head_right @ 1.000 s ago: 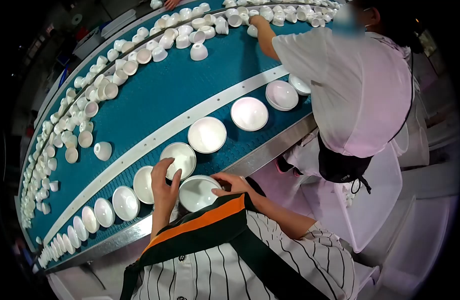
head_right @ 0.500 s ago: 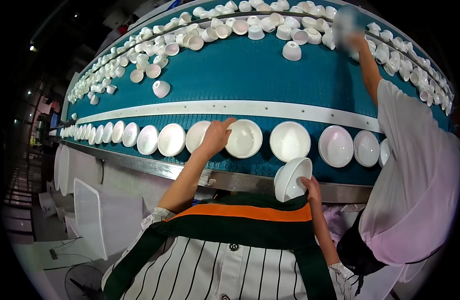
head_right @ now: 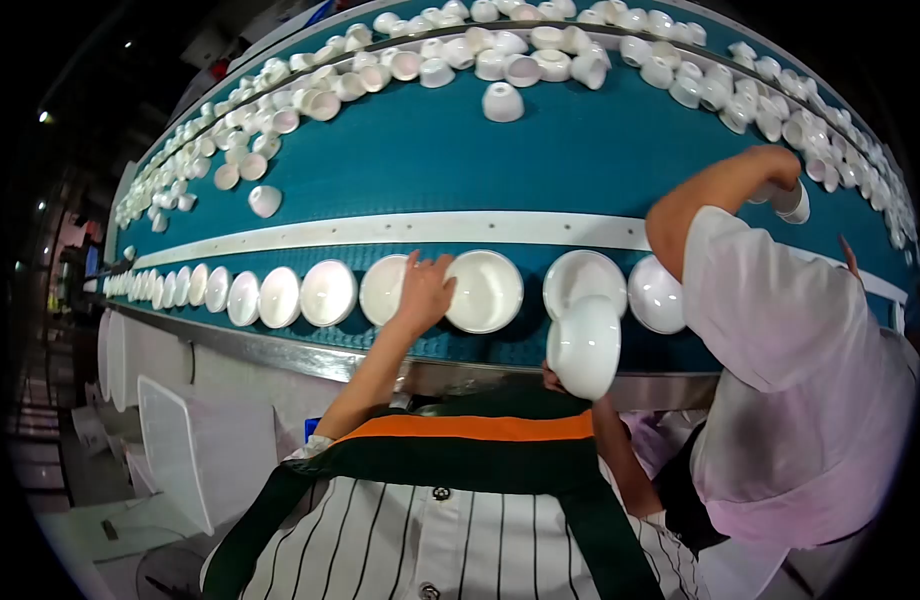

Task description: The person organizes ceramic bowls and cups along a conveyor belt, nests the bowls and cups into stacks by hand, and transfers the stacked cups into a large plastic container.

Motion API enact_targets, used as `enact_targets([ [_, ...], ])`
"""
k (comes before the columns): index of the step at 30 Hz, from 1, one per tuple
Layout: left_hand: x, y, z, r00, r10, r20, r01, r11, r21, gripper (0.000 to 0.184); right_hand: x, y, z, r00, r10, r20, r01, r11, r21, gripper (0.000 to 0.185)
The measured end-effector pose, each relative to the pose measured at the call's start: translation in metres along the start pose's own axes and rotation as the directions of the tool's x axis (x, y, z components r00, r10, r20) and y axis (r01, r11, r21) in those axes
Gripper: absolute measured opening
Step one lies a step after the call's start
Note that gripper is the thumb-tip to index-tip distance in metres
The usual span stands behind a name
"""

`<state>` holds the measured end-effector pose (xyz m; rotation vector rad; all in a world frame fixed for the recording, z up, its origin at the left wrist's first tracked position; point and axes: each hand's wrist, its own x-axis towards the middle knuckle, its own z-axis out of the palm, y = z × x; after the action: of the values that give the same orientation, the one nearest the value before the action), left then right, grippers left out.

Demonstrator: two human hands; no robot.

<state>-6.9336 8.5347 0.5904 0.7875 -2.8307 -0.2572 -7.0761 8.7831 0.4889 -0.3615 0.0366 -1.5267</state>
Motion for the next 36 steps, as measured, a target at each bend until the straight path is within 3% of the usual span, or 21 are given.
enact_targets([
  [3, 0.004, 0.002, 0.003, 1.0, -0.002, 0.01, 0.002, 0.999, -0.034, 0.046, -0.023, -0.005, -0.006, 0.977, 0.009, -0.212, -0.034, 0.993, -0.116, 0.052],
  [4, 0.007, 0.008, -0.002, 0.999, -0.012, 0.044, 0.013, 1.0, -0.021, 0.047, -0.03, -0.005, -0.007, 0.967, 0.011, -0.254, -0.047, 0.99, -0.134, 0.052],
  [7, 0.02, 0.054, -0.008, 0.981, 0.122, -0.151, -0.132, 0.99, -0.057, 0.047, -0.043, -0.007, -0.007, 0.941, 0.041, -0.336, -0.098, 0.983, -0.154, 0.051],
  [8, 0.024, 0.07, -0.004, 0.982, 0.132, -0.135, -0.148, 0.982, -0.115, 0.045, -0.048, -0.008, -0.008, 0.934, 0.053, -0.352, -0.109, 0.984, -0.141, 0.05],
  [10, 0.027, 0.1, 0.004, 0.984, 0.163, -0.075, -0.176, 0.953, -0.246, 0.042, -0.055, -0.008, -0.012, 0.922, 0.094, -0.374, -0.131, 0.989, -0.074, 0.05],
  [11, 0.028, 0.111, 0.011, 0.988, 0.139, 0.063, -0.119, 0.959, -0.259, 0.039, -0.06, -0.008, -0.022, 0.924, 0.129, -0.361, -0.13, 0.991, 0.021, 0.049],
  [13, 0.028, 0.114, 0.033, 0.98, 0.141, 0.142, -0.135, 0.99, -0.049, 0.032, -0.069, -0.009, -0.042, 0.922, 0.197, -0.333, -0.131, 0.969, 0.21, 0.048],
  [15, 0.03, 0.118, 0.035, 0.989, 0.098, 0.112, -0.081, 0.985, -0.149, 0.024, -0.077, -0.012, -0.049, 0.917, 0.175, -0.359, -0.129, 0.98, 0.15, 0.048],
  [17, 0.031, 0.117, 0.034, 0.987, 0.105, 0.122, -0.089, 0.987, -0.131, 0.03, -0.086, -0.017, -0.046, 0.91, 0.146, -0.388, -0.119, 0.989, 0.092, 0.047],
  [19, 0.034, 0.119, 0.032, 0.983, 0.106, 0.15, -0.093, 0.991, -0.097, 0.04, -0.093, -0.033, -0.019, 0.897, 0.065, -0.438, -0.132, 0.983, -0.124, 0.049],
  [20, 0.039, 0.127, 0.023, 0.967, 0.064, 0.248, -0.038, 0.993, -0.108, 0.048, -0.097, -0.047, 0.004, 0.888, 0.015, -0.459, -0.147, 0.956, -0.255, 0.052],
  [24, 0.06, 0.157, 0.027, 0.981, 0.137, 0.135, -0.125, 0.987, -0.096, 0.053, -0.099, -0.086, 0.054, 0.814, 0.044, -0.579, -0.301, 0.884, -0.357, 0.053],
  [27, 0.08, 0.205, 0.038, 0.963, 0.269, 0.004, -0.264, 0.949, -0.171, 0.05, -0.105, -0.106, 0.069, 0.779, 0.047, -0.625, -0.352, 0.858, -0.374, 0.048],
  [29, 0.085, 0.231, 0.049, 0.959, 0.269, 0.088, -0.241, 0.94, -0.242, 0.047, -0.113, -0.115, 0.069, 0.781, 0.029, -0.623, -0.337, 0.86, -0.382, 0.046],
  [33, 0.083, 0.231, 0.088, 0.97, 0.191, 0.149, -0.185, 0.981, -0.053, 0.039, -0.132, -0.134, 0.062, 0.739, 0.014, -0.673, -0.339, 0.872, -0.354, 0.047],
  [36, 0.083, 0.237, 0.079, 0.967, 0.121, 0.225, -0.118, 0.993, -0.027, 0.042, -0.141, -0.142, 0.055, 0.692, 0.038, -0.721, -0.358, 0.885, -0.297, 0.048],
])
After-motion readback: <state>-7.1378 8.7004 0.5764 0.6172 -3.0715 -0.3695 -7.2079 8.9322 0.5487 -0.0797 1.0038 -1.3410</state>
